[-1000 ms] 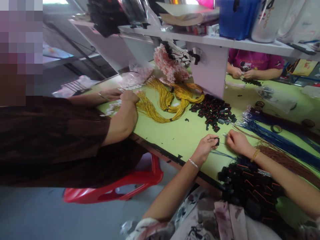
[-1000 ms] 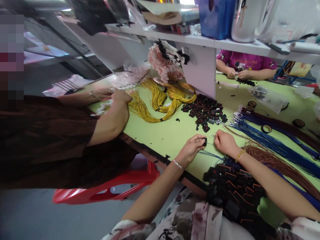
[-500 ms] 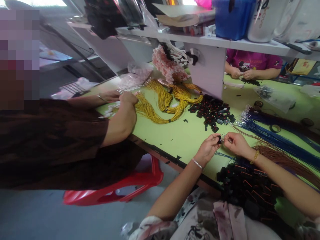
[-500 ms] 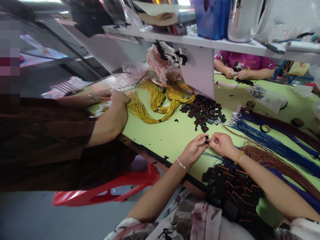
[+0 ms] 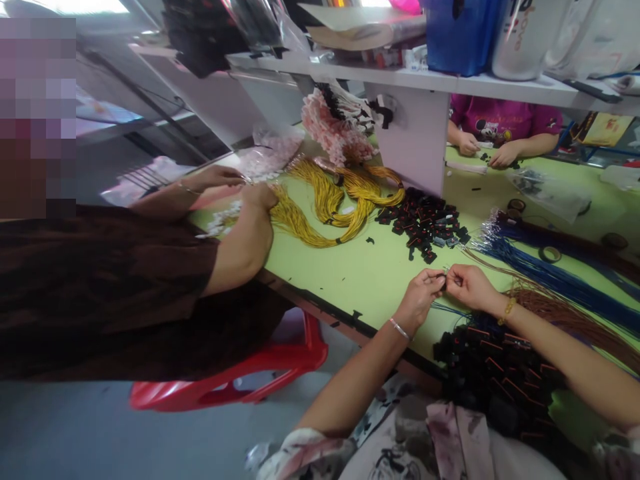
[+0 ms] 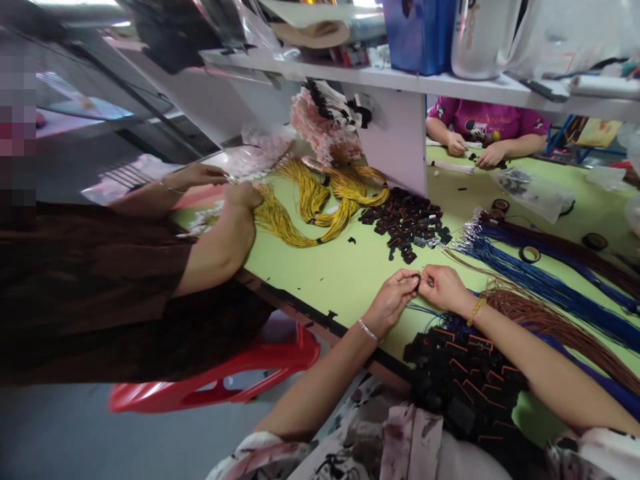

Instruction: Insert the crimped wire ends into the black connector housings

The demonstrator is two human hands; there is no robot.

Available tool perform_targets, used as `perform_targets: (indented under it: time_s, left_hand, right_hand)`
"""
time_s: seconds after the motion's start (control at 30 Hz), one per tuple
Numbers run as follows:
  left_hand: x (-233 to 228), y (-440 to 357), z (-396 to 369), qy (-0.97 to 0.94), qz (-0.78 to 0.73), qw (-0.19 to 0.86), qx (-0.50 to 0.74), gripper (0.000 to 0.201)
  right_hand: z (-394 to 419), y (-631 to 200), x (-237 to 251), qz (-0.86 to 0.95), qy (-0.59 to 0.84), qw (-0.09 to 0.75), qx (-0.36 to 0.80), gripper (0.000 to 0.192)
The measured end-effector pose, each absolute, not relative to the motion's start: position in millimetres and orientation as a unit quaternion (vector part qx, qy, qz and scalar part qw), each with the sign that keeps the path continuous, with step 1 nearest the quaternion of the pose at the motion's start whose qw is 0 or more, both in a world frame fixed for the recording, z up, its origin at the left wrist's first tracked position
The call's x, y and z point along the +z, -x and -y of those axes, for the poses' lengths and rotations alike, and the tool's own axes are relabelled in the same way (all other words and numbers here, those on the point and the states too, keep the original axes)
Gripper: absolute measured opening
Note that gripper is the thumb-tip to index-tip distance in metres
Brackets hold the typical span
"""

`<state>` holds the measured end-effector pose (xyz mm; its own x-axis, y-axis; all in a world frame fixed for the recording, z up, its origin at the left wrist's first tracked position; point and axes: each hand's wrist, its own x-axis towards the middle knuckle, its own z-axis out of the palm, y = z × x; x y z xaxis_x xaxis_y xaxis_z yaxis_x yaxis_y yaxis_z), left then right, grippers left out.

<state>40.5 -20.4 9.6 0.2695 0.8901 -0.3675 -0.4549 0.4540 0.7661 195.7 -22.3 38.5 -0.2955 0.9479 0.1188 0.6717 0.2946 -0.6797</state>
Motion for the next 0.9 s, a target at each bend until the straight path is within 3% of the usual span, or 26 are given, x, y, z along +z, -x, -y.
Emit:
perform_targets:
  time_s: [0.33,0.47,0.57,0.7,0.8,0.9]
  left_hand:
    - [8.6,-46.7,18.8,-0.280,-0.422,0.726,0.465,0.035]
    - [11.9,-46.2,16.7,-0.298,-0.431,0.725,0.447,0.037]
    - [13.4,-45.7,14.3,-0.297,-0.435,0.729,0.438,0.037]
    - [13.1,-44.9,13.4,-0.285,-0.436,0.735,0.435,0.038]
    - [12.6,-44.2,14.8,-0.276,-0.431,0.738,0.439,0.036]
    - [11.7,-44.9,15.8,-0.259,-0.414,0.750,0.446,0.031]
  right_hand:
    - [22.9,-195.7,39.7,0.789,0.526,0.233,0.216,0.017]
    - [1.8,-211.9,34.2,0.721,0.627,0.239,0.172,0.022]
    - [-15.3,-222.8,28.0,0.661,0.728,0.158,0.091,0.018]
    - [-20.1,-222.3,24.0,0.669,0.738,0.072,0.045,0.018]
    - [-12.8,-218.5,25.9,0.695,0.710,0.099,0.058,0.017]
    - [-3.6,-217.0,28.9,0.715,0.661,0.188,0.128,0.013]
